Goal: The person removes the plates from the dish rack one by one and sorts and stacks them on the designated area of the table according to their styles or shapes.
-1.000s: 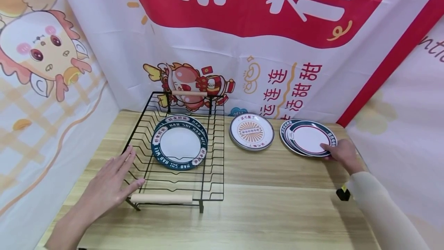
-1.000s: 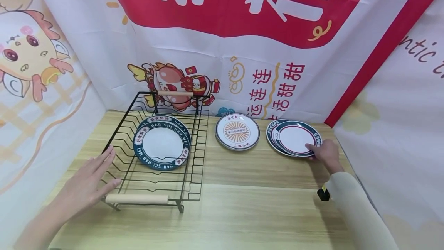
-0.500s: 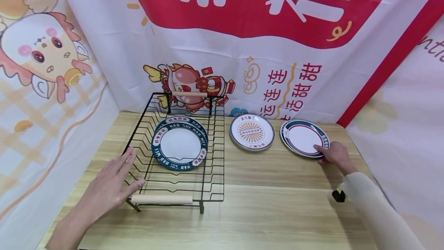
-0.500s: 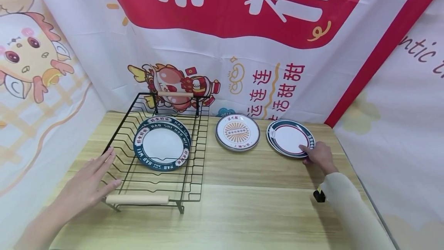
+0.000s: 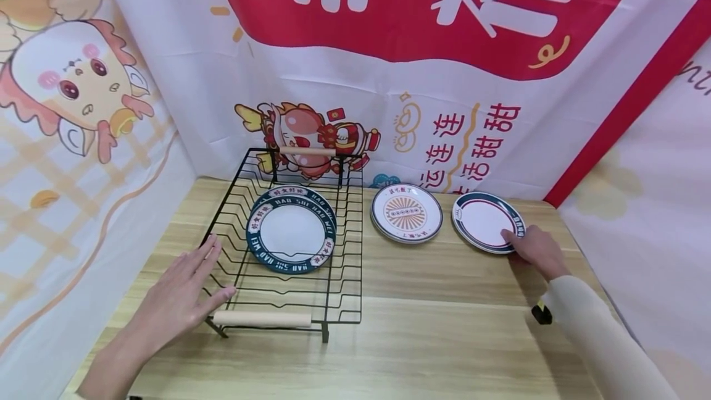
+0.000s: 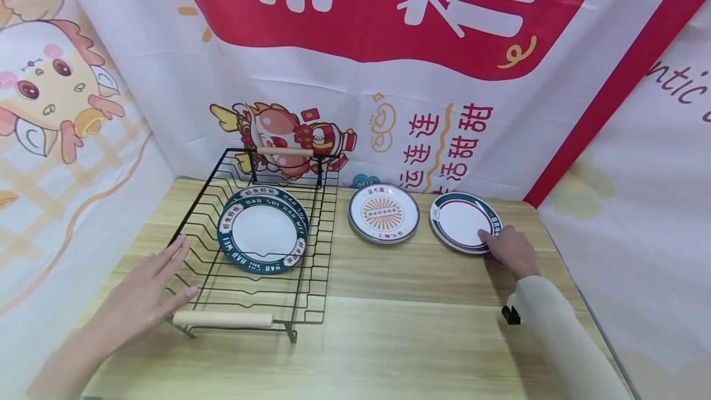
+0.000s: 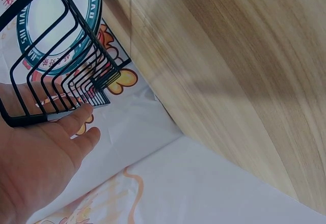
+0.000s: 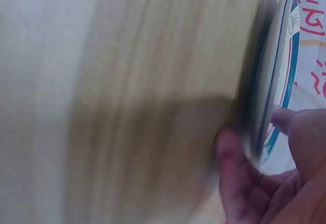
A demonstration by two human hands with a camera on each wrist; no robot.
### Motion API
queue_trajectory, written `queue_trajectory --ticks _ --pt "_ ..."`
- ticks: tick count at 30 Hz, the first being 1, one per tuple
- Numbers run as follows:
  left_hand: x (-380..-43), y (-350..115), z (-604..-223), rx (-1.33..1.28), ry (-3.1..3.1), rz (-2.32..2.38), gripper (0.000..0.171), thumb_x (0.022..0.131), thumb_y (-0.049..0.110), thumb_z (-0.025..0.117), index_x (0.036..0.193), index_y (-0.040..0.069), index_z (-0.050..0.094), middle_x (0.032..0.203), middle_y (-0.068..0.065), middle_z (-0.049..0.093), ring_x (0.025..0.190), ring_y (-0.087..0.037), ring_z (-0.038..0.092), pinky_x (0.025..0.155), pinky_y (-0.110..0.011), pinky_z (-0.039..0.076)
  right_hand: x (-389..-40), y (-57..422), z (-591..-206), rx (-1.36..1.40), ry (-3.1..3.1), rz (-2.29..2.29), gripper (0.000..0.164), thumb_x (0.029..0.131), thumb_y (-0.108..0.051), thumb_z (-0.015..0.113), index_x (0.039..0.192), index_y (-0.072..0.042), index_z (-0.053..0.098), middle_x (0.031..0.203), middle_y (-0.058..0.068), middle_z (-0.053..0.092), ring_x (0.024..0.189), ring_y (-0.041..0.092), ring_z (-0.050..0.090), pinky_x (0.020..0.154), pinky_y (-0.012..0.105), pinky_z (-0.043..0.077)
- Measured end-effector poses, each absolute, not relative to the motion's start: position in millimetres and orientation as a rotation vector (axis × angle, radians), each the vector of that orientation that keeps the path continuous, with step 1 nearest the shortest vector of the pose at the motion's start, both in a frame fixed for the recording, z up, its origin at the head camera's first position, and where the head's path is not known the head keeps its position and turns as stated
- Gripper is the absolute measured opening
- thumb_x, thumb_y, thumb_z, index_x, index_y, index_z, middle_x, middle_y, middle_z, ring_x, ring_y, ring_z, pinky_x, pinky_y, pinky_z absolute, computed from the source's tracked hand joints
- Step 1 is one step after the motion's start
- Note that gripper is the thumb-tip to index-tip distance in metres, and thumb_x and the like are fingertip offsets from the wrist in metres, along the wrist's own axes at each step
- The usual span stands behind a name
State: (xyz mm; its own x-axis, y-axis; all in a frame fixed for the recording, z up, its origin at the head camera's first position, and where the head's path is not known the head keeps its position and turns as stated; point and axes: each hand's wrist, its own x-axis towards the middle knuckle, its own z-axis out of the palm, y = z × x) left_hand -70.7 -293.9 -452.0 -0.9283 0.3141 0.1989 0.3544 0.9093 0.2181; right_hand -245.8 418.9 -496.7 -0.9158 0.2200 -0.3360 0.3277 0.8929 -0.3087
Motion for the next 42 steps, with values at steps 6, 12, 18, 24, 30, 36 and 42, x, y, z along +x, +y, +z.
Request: queue_trajectory --ticks 6,12,18,24,30,36,42 --pt "-70.7 -293.7 -451.4 -0.508 -2.916 -0.373 0.091 0.104 0.051 0.061 0.166 -0.003 0.022 0.175 -0.02 0.015 0.155 -0.048 0.029 0.128 -0.025 -0.012 -255.0 402.3 -473.4 0.361 2.984 -0.211 0.07 0.104 -0.053 0.058 0.118 0.015 0.049 0.089 0.026 0.057 0.081 0.041 0.058 0.061 0.047 0.05" --pt "-69.9 -292.6 -450.1 -0.504 -2.917 -0.38 0.091 0.104 0.052 0.061 0.166 -0.003 0.023 0.175 -0.02 0.016 0.155 -0.048 0.029 0.128 -0.026 -0.011 -259.1 338.3 -442.3 0.036 3.208 -0.108 0.065 0.101 -0.04 0.068 0.131 0.015 0.051 0.12 0.039 0.057 0.107 0.054 0.059 0.083 0.068 0.057" --pt "-70.9 -292.5 -450.6 -0.509 -2.92 -0.374 0.091 0.104 0.052 0.061 0.165 -0.004 0.026 0.175 -0.02 0.016 0.155 -0.047 0.028 0.128 -0.026 -0.011 -255.8 259.5 -408.0 -0.262 3.213 -0.193 0.076 0.101 -0.049 0.068 0.149 0.006 0.049 0.134 0.034 0.062 0.116 0.051 0.064 0.089 0.066 0.057" --pt "-71.4 -294.4 -450.1 -0.5 -2.931 -0.375 0.092 0.104 0.053 0.061 0.166 -0.003 0.022 0.175 -0.02 0.014 0.155 -0.049 0.028 0.129 -0.028 -0.011 -251.3 182.6 -371.1 -0.486 3.18 -0.262 0.078 0.094 -0.057 0.075 0.15 -0.006 0.055 0.135 0.02 0.069 0.109 0.04 0.071 0.084 0.055 0.061" --pt "-71.4 -292.8 -449.4 -0.49 -2.939 -0.388 0.092 0.104 0.054 0.061 0.166 -0.002 0.022 0.175 -0.02 0.016 0.155 -0.049 0.029 0.129 -0.028 -0.011 -241.1 123.7 -342.2 -0.74 3.06 -0.323 0.072 0.094 -0.062 0.073 0.145 -0.011 0.061 0.134 0.01 0.071 0.111 0.031 0.071 0.09 0.049 0.061" --pt "-70.9 -292.9 -448.0 -0.486 -2.934 -0.389 0.092 0.104 0.054 0.061 0.166 -0.002 0.024 0.175 -0.02 0.017 0.155 -0.048 0.029 0.129 -0.029 -0.01 -237.8 77.7 -326.7 -0.923 2.983 -0.284 0.065 0.092 -0.062 0.076 0.132 -0.012 0.07 0.118 0.005 0.077 0.1 0.022 0.072 0.082 0.039 0.062" --pt "-70.7 -292.7 -448.0 -0.49 -2.932 -0.392 0.091 0.104 0.054 0.061 0.165 -0.004 0.026 0.175 -0.02 0.018 0.155 -0.048 0.029 0.129 -0.027 -0.01 -237.8 45.8 -328.4 -0.987 2.876 -0.323 0.059 0.09 -0.055 0.081 0.129 -0.012 0.071 0.106 0.006 0.078 0.083 0.018 0.069 0.071 0.035 0.059"
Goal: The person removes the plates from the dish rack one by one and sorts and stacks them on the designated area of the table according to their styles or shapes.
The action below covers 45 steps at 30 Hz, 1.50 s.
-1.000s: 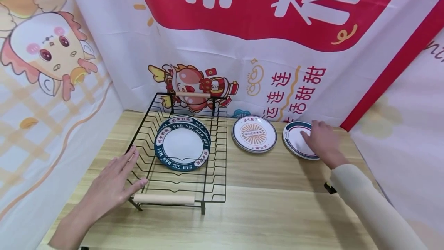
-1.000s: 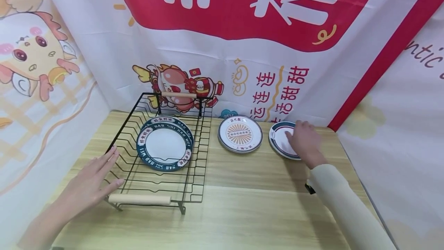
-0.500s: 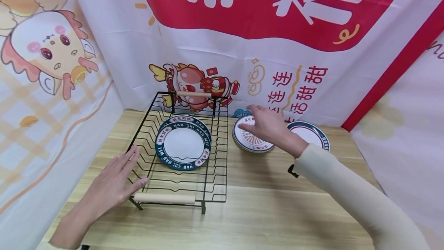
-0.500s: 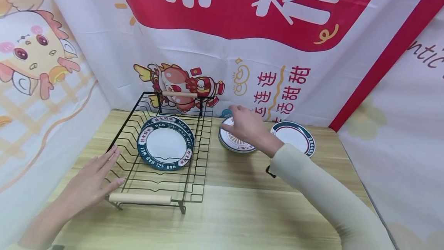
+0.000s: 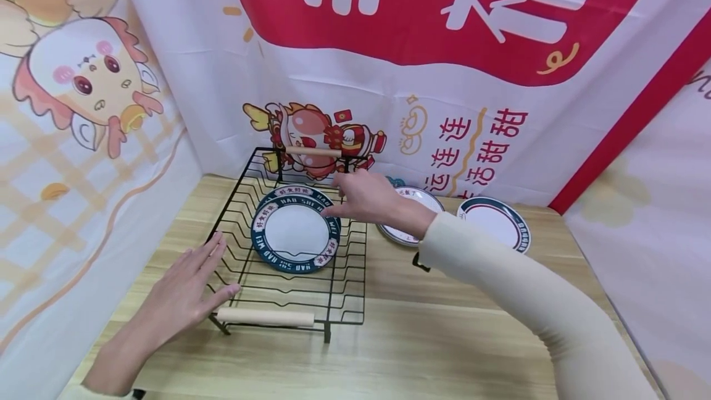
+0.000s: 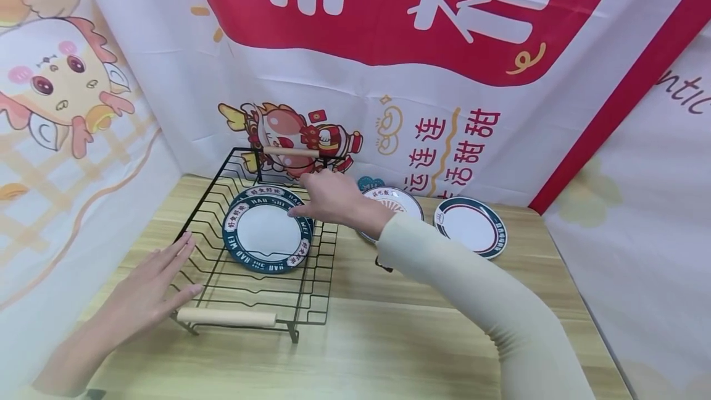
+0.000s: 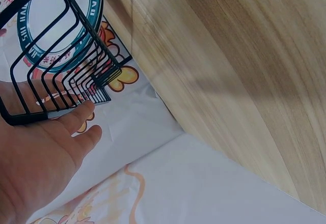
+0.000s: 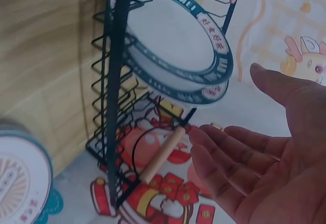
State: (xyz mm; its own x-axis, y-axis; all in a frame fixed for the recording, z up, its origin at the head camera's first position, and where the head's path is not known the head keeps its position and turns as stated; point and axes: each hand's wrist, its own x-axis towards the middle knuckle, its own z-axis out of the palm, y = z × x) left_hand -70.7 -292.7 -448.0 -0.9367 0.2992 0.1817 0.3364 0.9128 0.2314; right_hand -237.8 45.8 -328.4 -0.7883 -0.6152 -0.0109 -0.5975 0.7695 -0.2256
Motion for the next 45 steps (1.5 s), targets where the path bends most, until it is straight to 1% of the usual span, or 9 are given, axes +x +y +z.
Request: queue_trajectory --ticks 3,6,10,15,22,31,37,44,45 --pt "-71.7 -291.8 -448.2 -0.497 -2.928 -0.39 0.091 0.104 0.053 0.061 0.165 -0.003 0.026 0.175 -0.02 0.018 0.154 -0.048 0.03 0.129 -0.027 -0.01 -239.7 35.0 -334.3 -0.988 2.838 -0.326 0.061 0.091 -0.055 0.08 0.134 -0.013 0.07 0.112 0.006 0.078 0.087 0.018 0.07 0.075 0.033 0.06" --pt "-72.2 -291.0 -447.9 -0.499 -2.932 -0.39 0.091 0.104 0.054 0.061 0.165 -0.003 0.025 0.174 -0.02 0.017 0.154 -0.049 0.03 0.13 -0.029 -0.009 -243.2 26.2 -340.7 -0.984 2.827 -0.298 0.063 0.093 -0.053 0.08 0.14 -0.013 0.068 0.124 0.005 0.077 0.096 0.018 0.072 0.082 0.034 0.062" --pt "-71.9 -291.1 -447.4 -0.496 -2.945 -0.397 0.09 0.104 0.054 0.06 0.164 -0.005 0.026 0.174 -0.021 0.016 0.154 -0.049 0.029 0.13 -0.03 -0.008 -248.0 18.4 -346.2 -0.973 2.827 -0.291 0.058 0.094 -0.049 0.08 0.139 -0.014 0.068 0.127 0.005 0.076 0.099 0.018 0.072 0.085 0.033 0.064" --pt "-72.6 -291.7 -448.3 -0.498 -2.933 -0.383 0.09 0.104 0.054 0.061 0.164 -0.005 0.028 0.174 -0.021 0.017 0.154 -0.049 0.031 0.13 -0.029 -0.008 -251.4 14.3 -350.1 -0.958 2.823 -0.304 0.053 0.094 -0.045 0.081 0.135 -0.014 0.07 0.122 0.004 0.077 0.093 0.016 0.071 0.083 0.03 0.063" --pt "-70.9 -292.8 -450.0 -0.493 -2.929 -0.376 0.09 0.104 0.054 0.061 0.163 -0.006 0.029 0.174 -0.02 0.018 0.153 -0.049 0.031 0.128 -0.025 -0.011 -252.0 11.5 -354.9 -0.937 2.827 -0.342 0.052 0.094 -0.041 0.082 0.135 -0.013 0.07 0.122 0.004 0.076 0.093 0.016 0.07 0.086 0.031 0.062" --pt "-70.4 -293.3 -449.6 -0.495 -2.921 -0.371 0.09 0.104 0.054 0.061 0.165 -0.004 0.027 0.175 -0.019 0.017 0.153 -0.049 0.031 0.129 -0.027 -0.009 -244.2 5.3 -357.2 -0.976 2.909 -0.308 0.044 0.093 -0.042 0.083 0.125 -0.013 0.074 0.106 0.0 0.071 0.086 0.015 0.063 0.076 0.028 0.059" --pt "-68.7 -292.5 -448.7 -0.489 -2.923 -0.374 0.09 0.104 0.053 0.061 0.164 -0.004 0.028 0.175 -0.019 0.017 0.153 -0.05 0.031 0.128 -0.026 -0.01 -241.4 1.0 -355.5 -0.995 2.933 -0.289 0.04 0.093 -0.04 0.083 0.121 -0.012 0.075 0.107 0.003 0.069 0.082 0.016 0.063 0.071 0.027 0.059" --pt "-68.8 -292.7 -447.4 -0.488 -2.933 -0.383 0.089 0.105 0.052 0.059 0.165 -0.005 0.025 0.174 -0.02 0.016 0.153 -0.05 0.03 0.128 -0.026 -0.01 -239.3 -6.3 -360.6 -0.992 2.862 -0.328 0.041 0.094 -0.038 0.082 0.126 -0.012 0.075 0.109 0.001 0.073 0.09 0.014 0.064 0.082 0.027 0.06" --pt "-69.2 -292.6 -447.0 -0.487 -2.935 -0.383 0.089 0.105 0.053 0.059 0.165 -0.004 0.025 0.174 -0.02 0.016 0.154 -0.05 0.03 0.128 -0.027 -0.009 -239.1 -7.4 -361.5 -0.992 2.847 -0.343 0.041 0.094 -0.037 0.083 0.126 -0.011 0.075 0.108 0.001 0.072 0.088 0.013 0.064 0.079 0.025 0.059"
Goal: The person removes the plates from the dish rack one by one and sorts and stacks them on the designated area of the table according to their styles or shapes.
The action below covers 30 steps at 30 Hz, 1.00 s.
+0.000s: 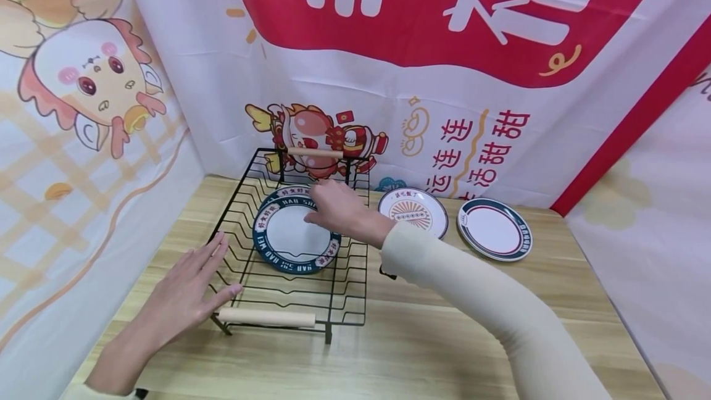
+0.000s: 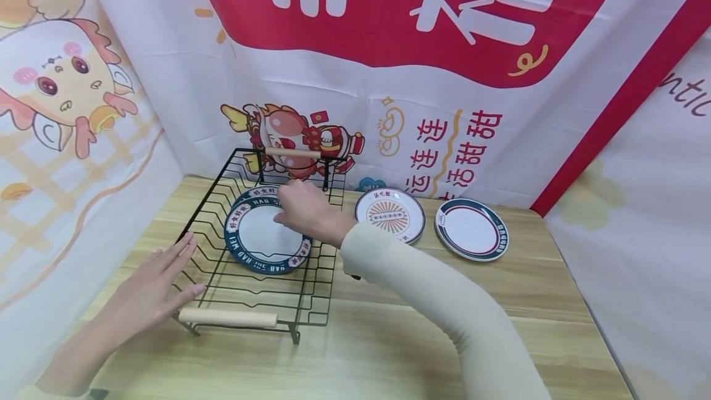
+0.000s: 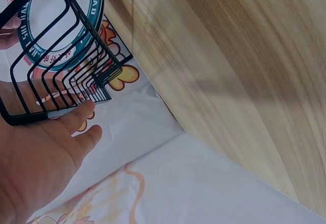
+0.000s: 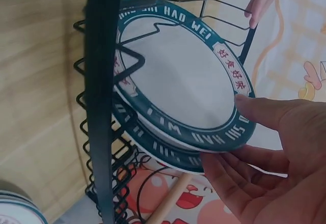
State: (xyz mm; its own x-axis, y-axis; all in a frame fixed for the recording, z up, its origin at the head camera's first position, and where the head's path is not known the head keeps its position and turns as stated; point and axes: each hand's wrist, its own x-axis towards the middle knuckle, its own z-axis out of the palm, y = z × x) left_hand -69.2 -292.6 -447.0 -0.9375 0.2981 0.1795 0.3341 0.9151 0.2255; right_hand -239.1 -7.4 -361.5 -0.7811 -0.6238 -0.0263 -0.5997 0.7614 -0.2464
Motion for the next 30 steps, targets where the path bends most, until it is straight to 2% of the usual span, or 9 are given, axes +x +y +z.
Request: queue_trajectory --ticks 4,9,16,23,30 --pt "-69.5 -292.0 -446.6 -0.488 -2.939 -0.387 0.089 0.105 0.053 0.059 0.165 -0.004 0.025 0.175 -0.02 0.015 0.153 -0.05 0.03 0.128 -0.027 -0.009 -240.1 -10.9 -365.1 -0.964 2.788 -0.362 0.044 0.094 -0.035 0.083 0.129 -0.01 0.072 0.105 0.001 0.073 0.085 0.012 0.065 0.075 0.023 0.059" --pt "-69.8 -292.0 -447.5 -0.488 -2.939 -0.379 0.089 0.105 0.053 0.059 0.165 -0.004 0.025 0.175 -0.019 0.015 0.154 -0.049 0.03 0.128 -0.026 -0.01 -245.9 -13.1 -371.5 -0.929 2.715 -0.372 0.048 0.095 -0.03 0.083 0.135 -0.01 0.068 0.114 0.003 0.073 0.093 0.014 0.065 0.08 0.027 0.06" --pt "-70.7 -293.0 -449.3 -0.49 -2.929 -0.368 0.089 0.104 0.053 0.06 0.164 -0.004 0.027 0.175 -0.02 0.016 0.154 -0.048 0.03 0.129 -0.027 -0.01 -255.0 -16.1 -381.3 -0.901 2.67 -0.366 0.039 0.1 -0.02 0.076 0.137 -0.009 0.068 0.121 0.005 0.074 0.099 0.015 0.07 0.084 0.028 0.061" --pt "-72.0 -293.9 -450.3 -0.488 -2.927 -0.373 0.09 0.103 0.054 0.061 0.164 -0.004 0.028 0.175 -0.02 0.017 0.154 -0.049 0.03 0.129 -0.029 -0.01 -259.3 -14.6 -384.7 -0.905 2.669 -0.41 0.025 0.101 -0.017 0.074 0.125 -0.009 0.073 0.108 0.002 0.072 0.088 0.013 0.067 0.074 0.025 0.057" --pt "-72.4 -293.5 -451.6 -0.48 -2.923 -0.376 0.092 0.103 0.054 0.062 0.166 -0.001 0.025 0.175 -0.018 0.016 0.153 -0.05 0.031 0.128 -0.026 -0.01 -256.3 -9.2 -382.9 -0.953 2.66 -0.471 0.018 0.101 -0.017 0.073 0.118 -0.009 0.073 0.094 0.0 0.069 0.079 0.013 0.065 0.068 0.022 0.055"
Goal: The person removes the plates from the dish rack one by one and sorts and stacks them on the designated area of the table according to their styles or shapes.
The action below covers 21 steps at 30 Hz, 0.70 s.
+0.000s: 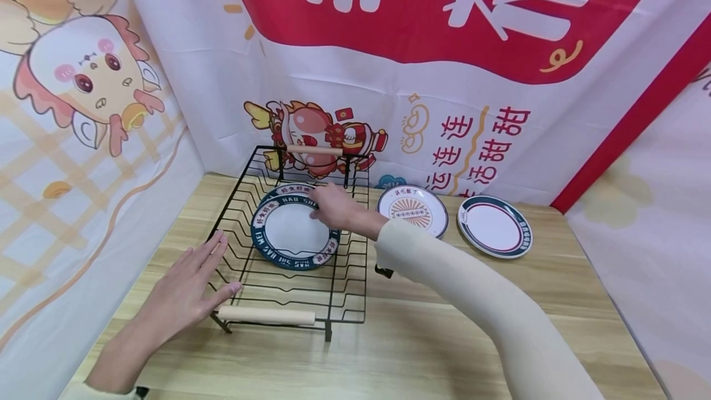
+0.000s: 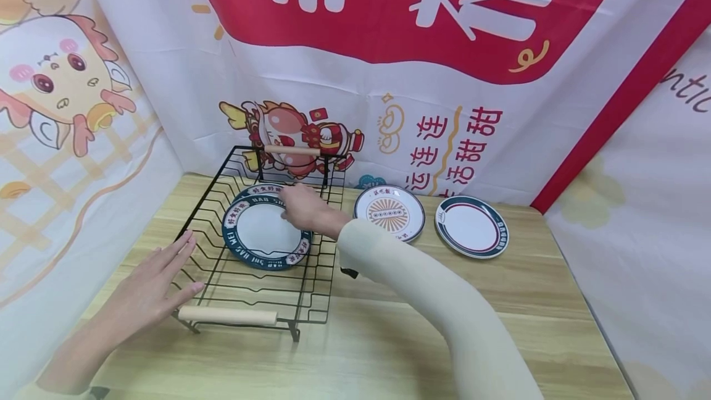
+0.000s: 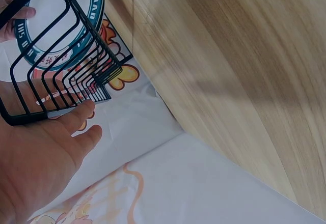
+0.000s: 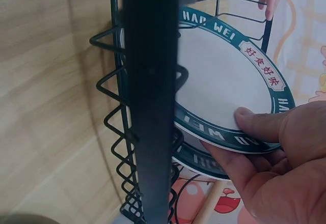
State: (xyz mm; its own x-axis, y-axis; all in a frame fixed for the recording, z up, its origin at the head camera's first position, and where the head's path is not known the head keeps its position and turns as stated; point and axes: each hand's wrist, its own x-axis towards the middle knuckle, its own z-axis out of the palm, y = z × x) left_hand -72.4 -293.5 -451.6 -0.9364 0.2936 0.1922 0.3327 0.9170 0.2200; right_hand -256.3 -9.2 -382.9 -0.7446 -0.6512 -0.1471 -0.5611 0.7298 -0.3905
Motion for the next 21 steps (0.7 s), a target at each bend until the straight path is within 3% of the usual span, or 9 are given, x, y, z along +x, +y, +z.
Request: queue_trajectory --ticks 3,8,15,21 --pt "-73.0 -293.8 -450.4 -0.482 -2.926 -0.375 0.092 0.103 0.054 0.061 0.167 0.0 0.023 0.176 -0.017 0.014 0.153 -0.05 0.03 0.128 -0.026 -0.01 -253.2 -6.2 -380.6 -1.004 2.669 -0.493 0.016 0.103 -0.017 0.072 0.117 -0.009 0.073 0.09 0.001 0.07 0.076 0.013 0.066 0.066 0.022 0.054" --pt "-73.7 -294.6 -449.6 -0.489 -2.927 -0.375 0.092 0.104 0.054 0.061 0.167 0.0 0.022 0.176 -0.017 0.014 0.154 -0.05 0.03 0.128 -0.027 -0.009 -245.7 2.1 -373.4 -1.062 2.727 -0.563 0.02 0.104 -0.015 0.07 0.122 -0.007 0.075 0.099 0.005 0.075 0.079 0.014 0.069 0.067 0.022 0.056" --pt "-72.5 -294.2 -450.3 -0.481 -2.928 -0.39 0.091 0.103 0.054 0.061 0.166 -0.002 0.025 0.175 -0.019 0.016 0.154 -0.05 0.029 0.13 -0.03 -0.008 -239.5 17.7 -359.7 -1.093 2.799 -0.679 0.009 0.104 -0.013 0.068 0.1 -0.007 0.073 0.091 0.006 0.074 0.076 0.015 0.069 0.065 0.023 0.057" --pt "-71.3 -292.9 -450.5 -0.473 -2.934 -0.396 0.091 0.104 0.054 0.061 0.165 -0.003 0.026 0.174 -0.021 0.019 0.154 -0.049 0.03 0.13 -0.029 -0.009 -238.9 32.4 -348.5 -1.11 2.874 -0.745 0.011 0.102 -0.013 0.072 0.095 -0.005 0.074 0.084 0.007 0.073 0.069 0.016 0.065 0.061 0.023 0.052"
